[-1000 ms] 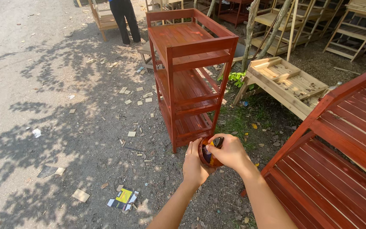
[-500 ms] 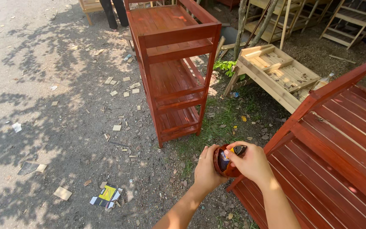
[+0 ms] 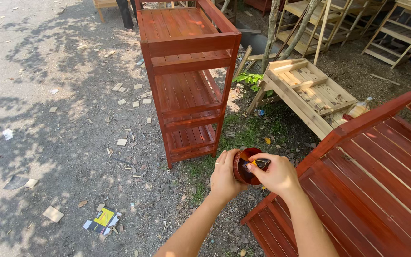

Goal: The person applies reddish-brown stain to a three-tier wooden shelving unit using a brush. They repeatedly dip the brush into a small container and coat the shelves and frame, then pour more stain from a bottle into the container to continue.

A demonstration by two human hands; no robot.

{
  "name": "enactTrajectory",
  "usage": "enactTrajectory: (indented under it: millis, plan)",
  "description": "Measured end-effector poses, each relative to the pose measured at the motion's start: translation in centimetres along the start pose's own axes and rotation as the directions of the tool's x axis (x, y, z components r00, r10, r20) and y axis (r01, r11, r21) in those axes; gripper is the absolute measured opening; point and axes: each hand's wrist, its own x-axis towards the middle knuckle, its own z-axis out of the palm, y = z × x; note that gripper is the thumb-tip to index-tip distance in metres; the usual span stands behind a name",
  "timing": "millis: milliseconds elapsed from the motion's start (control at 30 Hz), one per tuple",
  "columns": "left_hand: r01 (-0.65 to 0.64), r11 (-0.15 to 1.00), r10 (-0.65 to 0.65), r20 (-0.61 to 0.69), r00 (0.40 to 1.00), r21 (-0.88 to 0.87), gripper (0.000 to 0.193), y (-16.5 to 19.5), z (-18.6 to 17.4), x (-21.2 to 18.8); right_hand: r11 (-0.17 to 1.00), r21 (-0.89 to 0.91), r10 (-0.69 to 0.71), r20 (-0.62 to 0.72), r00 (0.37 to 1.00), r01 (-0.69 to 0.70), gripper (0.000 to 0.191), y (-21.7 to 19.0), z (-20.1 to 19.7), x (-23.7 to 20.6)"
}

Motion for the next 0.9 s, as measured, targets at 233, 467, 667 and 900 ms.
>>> enactTrajectory:
  millis: [233,467,667,900]
  plan:
    - [0.041,0.999,-0.041,-0.014,0.999,-0.025,0.098,-3.4,-2.5,6.5,0.990,0.120,-0.064,-0.104,0.993,0.076,0.030,-2.4,2.1,4.7]
    - [0.126,0.988,-0.120,0.064,0.991,-0.091,0.102,-9.8,-6.1,16.4,0.807,0.077,-0.501,-0.438,0.747,0.586,0.030,-6.7,7.5,11.0]
    - [-0.039,0.999,0.040,0.036,0.999,-0.021,0.099,-17.4,-8.1,23.4,0.853,0.020,-0.469,-0.408,0.783,0.521,0.031,-10.5,11.5,17.2]
    - [0.173,0.978,-0.180,-0.052,0.982,-0.114,0.098,-24.7,-9.1,29.3,0.832,0.149,-0.427,-0.445,0.787,0.535,0.022,-13.9,11.5,23.5]
